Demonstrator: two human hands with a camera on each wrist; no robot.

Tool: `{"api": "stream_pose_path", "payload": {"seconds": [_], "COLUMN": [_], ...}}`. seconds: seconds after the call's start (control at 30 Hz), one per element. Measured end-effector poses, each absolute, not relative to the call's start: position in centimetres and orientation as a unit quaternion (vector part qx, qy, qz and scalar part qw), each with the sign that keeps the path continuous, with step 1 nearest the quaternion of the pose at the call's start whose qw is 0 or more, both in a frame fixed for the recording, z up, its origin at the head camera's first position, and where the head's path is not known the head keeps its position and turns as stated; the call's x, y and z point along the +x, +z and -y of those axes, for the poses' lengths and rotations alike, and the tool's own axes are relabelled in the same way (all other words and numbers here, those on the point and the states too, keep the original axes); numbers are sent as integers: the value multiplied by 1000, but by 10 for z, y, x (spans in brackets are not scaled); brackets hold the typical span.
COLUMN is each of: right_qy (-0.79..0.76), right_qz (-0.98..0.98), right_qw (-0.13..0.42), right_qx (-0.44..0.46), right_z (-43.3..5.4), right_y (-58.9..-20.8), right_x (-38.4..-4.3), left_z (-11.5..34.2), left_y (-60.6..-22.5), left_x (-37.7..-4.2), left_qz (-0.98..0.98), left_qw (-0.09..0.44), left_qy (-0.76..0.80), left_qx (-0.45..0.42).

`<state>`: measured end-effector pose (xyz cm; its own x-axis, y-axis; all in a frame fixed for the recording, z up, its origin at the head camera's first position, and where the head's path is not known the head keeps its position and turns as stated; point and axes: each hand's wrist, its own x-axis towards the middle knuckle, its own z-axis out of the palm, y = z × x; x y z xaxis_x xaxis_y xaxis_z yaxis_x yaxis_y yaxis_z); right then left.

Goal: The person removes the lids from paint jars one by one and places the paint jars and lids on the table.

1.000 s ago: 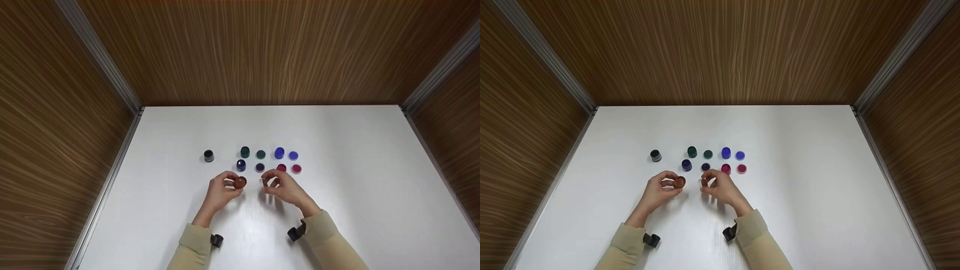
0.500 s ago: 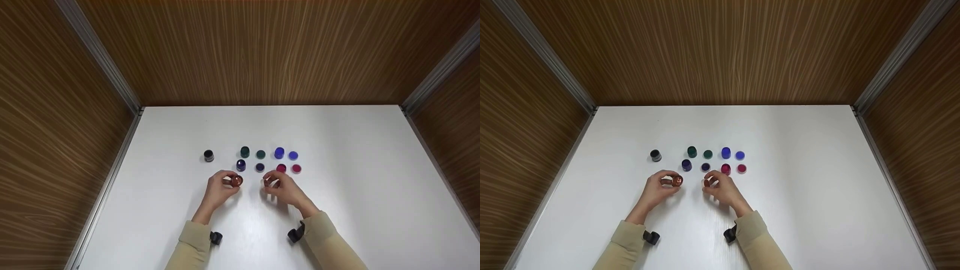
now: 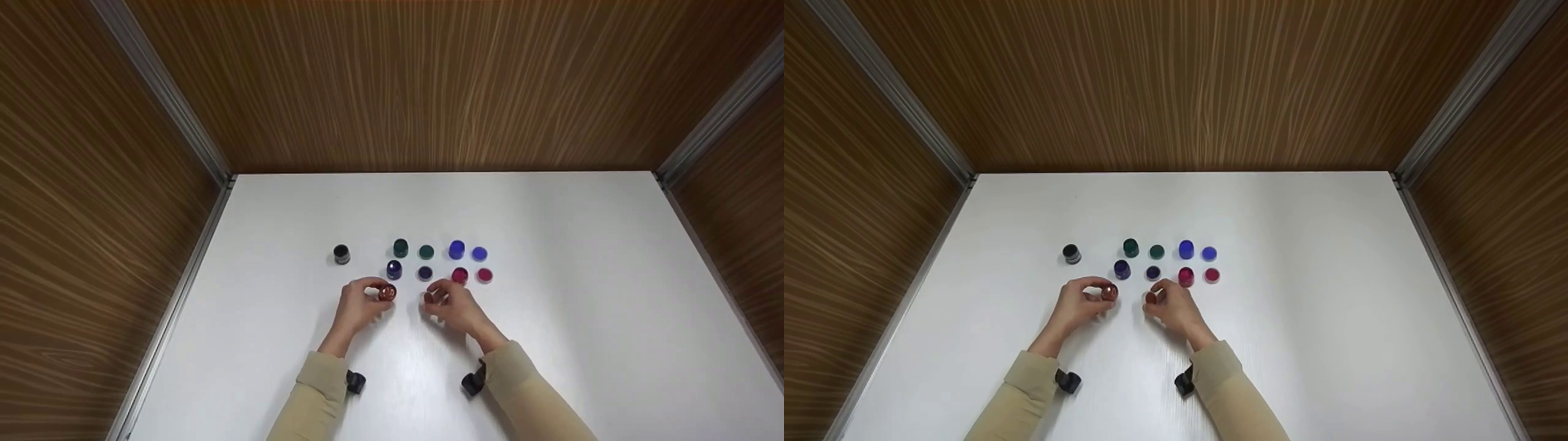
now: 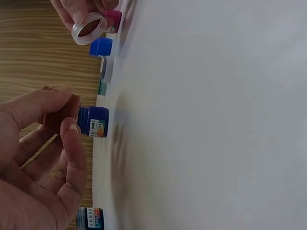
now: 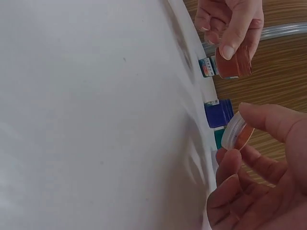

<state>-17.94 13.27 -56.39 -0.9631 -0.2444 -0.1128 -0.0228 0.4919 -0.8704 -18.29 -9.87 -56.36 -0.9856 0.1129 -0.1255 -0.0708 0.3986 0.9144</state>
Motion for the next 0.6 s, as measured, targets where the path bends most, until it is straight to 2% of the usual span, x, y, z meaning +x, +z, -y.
{"api": "stream_pose_path", "payload": {"seconds": [0.6], "right_qy": [-459], "right_qz": [-884], "right_qw": [66], "right_qx": [-58], "right_z": [-125], "right_y": [-571], "right_x": [-189], "left_z": [84], "left_y": [-572], "left_x": [-196], "left_qz": [-854], "left_qw": [84], "left_qy": [511], "left_qx": [40]}}
